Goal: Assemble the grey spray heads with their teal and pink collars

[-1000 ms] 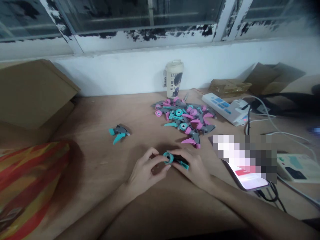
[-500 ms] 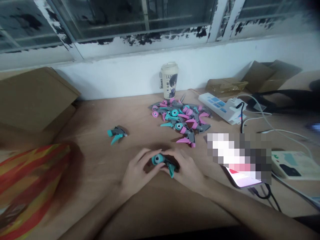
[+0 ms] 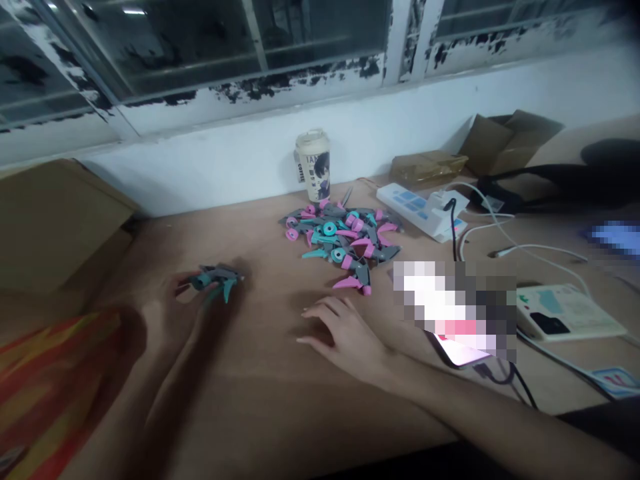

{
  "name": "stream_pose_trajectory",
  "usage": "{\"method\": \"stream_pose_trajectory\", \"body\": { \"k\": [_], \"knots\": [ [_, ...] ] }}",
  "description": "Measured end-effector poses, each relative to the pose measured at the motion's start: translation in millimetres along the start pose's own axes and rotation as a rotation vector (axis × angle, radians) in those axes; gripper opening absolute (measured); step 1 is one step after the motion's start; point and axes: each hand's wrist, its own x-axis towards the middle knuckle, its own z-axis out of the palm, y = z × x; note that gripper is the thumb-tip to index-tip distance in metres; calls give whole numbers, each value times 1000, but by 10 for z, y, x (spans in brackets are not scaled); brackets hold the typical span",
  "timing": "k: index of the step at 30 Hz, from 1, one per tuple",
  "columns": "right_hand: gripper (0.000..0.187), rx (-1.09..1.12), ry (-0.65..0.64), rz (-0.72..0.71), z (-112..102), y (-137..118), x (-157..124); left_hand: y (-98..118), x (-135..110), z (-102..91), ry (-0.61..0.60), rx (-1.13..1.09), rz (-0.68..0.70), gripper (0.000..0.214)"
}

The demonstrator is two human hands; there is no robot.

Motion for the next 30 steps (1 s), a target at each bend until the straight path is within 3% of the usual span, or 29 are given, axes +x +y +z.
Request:
{"method": "stream_pose_trajectory", "body": {
  "k": [3,6,11,15,18,23,30],
  "knots": [
    [26,-5,-1,-20,7,-18,-3,15,-83,90,30,182,180,33],
    [29,-8,9,-34,19,-5,-3,176,-199,240,21,247,326,31],
    [26,11,7,-9,29,56,34,739,-283,616,-210,173,551,27],
    [22,7,25,-3,-6,77,94,1178,-167,949,-313,119,649,27],
    [20,16,45,-6,-34,82,121,1384,-40,1167,-368,107,708,25],
    [21,41,78,12,-64,119,159,1523,73,1362,-446,89,792,17],
    [21,67,131,32,-104,135,180,1519,119,1380,-445,16,799,12]
  ]
}}
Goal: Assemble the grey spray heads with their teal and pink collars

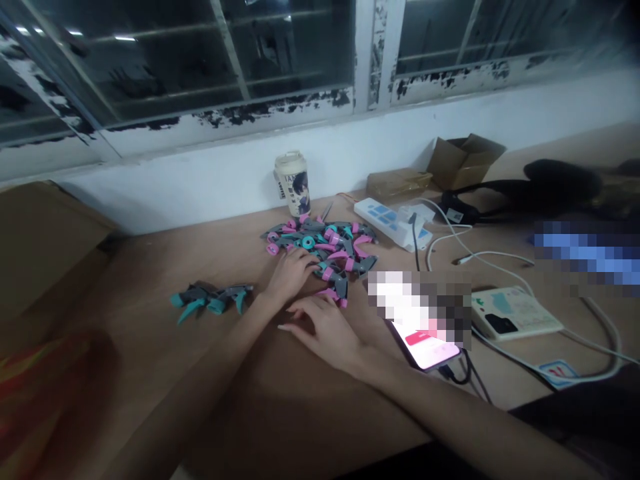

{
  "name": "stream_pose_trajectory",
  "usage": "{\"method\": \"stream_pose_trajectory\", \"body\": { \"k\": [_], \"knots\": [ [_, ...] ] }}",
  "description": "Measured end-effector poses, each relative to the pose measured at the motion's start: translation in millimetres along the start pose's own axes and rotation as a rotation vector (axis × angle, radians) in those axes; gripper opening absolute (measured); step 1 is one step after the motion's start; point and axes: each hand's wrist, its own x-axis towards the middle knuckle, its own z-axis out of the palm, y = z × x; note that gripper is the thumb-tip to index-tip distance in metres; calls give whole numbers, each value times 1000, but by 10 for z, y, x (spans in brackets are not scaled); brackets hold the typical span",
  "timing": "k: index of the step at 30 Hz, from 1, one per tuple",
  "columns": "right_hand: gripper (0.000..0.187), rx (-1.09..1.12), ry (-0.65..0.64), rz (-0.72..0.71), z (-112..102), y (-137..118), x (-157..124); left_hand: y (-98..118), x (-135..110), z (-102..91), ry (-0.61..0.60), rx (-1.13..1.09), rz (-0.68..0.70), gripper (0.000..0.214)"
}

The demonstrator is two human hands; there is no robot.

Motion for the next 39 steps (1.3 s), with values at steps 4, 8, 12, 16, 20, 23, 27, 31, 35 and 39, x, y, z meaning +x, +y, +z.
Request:
{"method": "stream_pose_trajectory", "body": {
  "k": [4,8,12,16,20,23,27,31,35,39],
  "knots": [
    [20,6,6,2,3,-4,-8,-39,-45,-7,114,-52,-53,19],
    [20,-10,35,-1,26,13,-23,-41,-164,-112,261,-92,-154,26],
    [25,-49,140,-7,-9,30,-21,57,-443,-340,342,-125,-214,25],
    [45,-229,330,-54,-101,34,10,227,-942,-460,347,-195,-298,20],
    [51,-295,155,-146,-94,7,-15,369,-1387,-391,318,-372,-448,20],
    [40,-186,44,-200,-14,-45,-74,435,-1511,-339,300,-515,-529,20],
    [25,-42,69,-163,50,-120,-135,467,-1495,-320,204,-668,-508,21],
    [26,99,81,-73,42,-176,-162,427,-1493,-313,51,-830,-508,24],
    [27,131,34,15,33,-216,-171,362,-1491,-365,-91,-1007,-502,22],
    [24,185,-19,150,36,-208,-167,293,-1450,-437,-188,-1233,-583,17]
  ]
}}
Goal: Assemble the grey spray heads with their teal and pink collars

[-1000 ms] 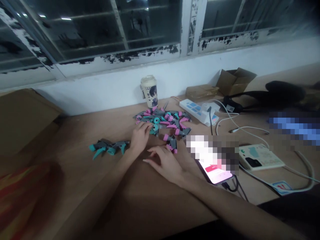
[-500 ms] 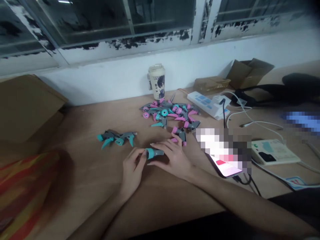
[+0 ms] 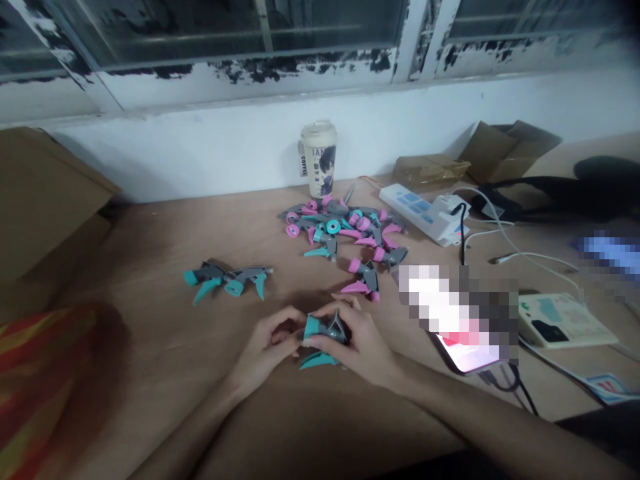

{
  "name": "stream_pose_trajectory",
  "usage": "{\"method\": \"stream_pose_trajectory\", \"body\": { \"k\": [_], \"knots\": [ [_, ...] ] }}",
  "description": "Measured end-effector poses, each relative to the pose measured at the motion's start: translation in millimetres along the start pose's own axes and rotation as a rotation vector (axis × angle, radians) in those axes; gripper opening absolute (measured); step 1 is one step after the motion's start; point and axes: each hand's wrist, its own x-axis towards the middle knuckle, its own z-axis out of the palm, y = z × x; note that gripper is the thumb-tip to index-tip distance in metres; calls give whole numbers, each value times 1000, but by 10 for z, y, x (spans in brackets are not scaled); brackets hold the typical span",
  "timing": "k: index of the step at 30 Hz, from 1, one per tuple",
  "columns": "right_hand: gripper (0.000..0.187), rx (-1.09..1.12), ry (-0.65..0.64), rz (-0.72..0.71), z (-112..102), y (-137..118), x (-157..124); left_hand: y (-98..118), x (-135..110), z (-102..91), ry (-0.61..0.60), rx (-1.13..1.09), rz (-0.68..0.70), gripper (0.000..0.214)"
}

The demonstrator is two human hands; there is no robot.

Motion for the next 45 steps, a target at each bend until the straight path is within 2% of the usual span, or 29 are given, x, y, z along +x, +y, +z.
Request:
{"method": "stream_pose_trajectory", "body": {
  "k": [5,9,14,20,25,33,37,41,45],
  "knots": [
    [22,71,-60,75,-5,14,4,-41,50,-113,-82,-30,-14,21],
    [20,57,-108,63,-11,14,-5,-85,68,-139,-62,42,10,17],
    [24,35,-116,115,-18,40,-13,-64,73,-90,-20,125,13,16],
    [21,33,-136,86,-13,58,-16,-13,67,-55,-8,134,-16,14],
    [19,14,-136,61,-2,59,-18,24,65,-61,-49,98,-15,11],
    [24,9,-197,136,-10,59,-36,18,71,-102,-113,88,20,16],
    [22,32,-194,144,3,80,-44,-3,80,-110,-88,79,36,14],
    [21,22,-178,120,5,82,-44,-33,85,-109,-62,91,23,13],
    [20,-25,-169,74,-12,42,-22,-20,90,-114,-97,64,-2,14]
  ]
}}
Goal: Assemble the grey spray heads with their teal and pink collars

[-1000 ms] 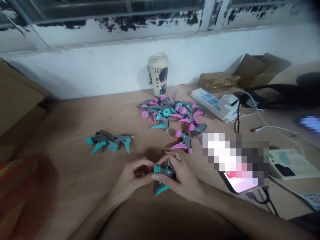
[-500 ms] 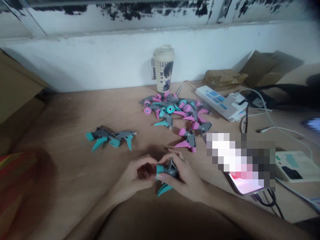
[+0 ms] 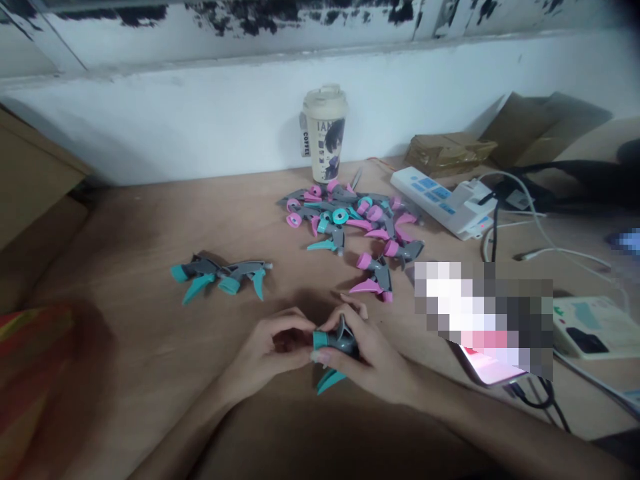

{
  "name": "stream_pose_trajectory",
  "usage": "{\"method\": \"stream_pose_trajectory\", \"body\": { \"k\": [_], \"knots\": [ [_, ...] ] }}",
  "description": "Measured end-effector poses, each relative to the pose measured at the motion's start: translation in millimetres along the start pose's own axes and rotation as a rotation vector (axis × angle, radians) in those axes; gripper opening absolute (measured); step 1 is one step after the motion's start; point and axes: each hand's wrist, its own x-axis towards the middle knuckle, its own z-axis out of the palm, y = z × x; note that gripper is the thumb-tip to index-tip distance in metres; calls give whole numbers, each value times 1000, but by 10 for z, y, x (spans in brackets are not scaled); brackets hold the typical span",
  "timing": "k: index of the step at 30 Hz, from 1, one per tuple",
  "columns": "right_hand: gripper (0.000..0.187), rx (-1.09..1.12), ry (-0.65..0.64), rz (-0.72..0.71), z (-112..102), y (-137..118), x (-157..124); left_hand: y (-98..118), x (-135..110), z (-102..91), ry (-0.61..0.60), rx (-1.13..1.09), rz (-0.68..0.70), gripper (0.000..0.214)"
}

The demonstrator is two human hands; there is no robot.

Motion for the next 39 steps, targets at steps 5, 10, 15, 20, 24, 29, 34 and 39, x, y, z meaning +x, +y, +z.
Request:
{"method": "stream_pose_trajectory", "body": {
  "k": [5,10,15,20,24,29,34,39],
  "knots": [
    [18,-69,10,-55,-18,-45,13,30,6,-10,-21,-9,30,16],
    [21,-49,-7,2,-41,-28,1,14,14,-2,-31,-42,46,17],
    [36,-72,56,22,-59,46,-5,26,47,92,27,-128,56,20],
    [61,-215,162,-125,-93,114,52,35,59,179,171,-121,30,18],
    [46,-424,135,-278,-165,109,115,34,51,209,289,-142,2,16],
    [35,-436,110,-305,-182,106,117,52,43,248,213,-143,-1,16],
    [36,-274,47,-294,-200,83,130,118,38,156,90,-130,-30,19],
    [38,-304,7,-325,-225,109,139,77,55,57,2,-132,-77,19]
  ]
}}
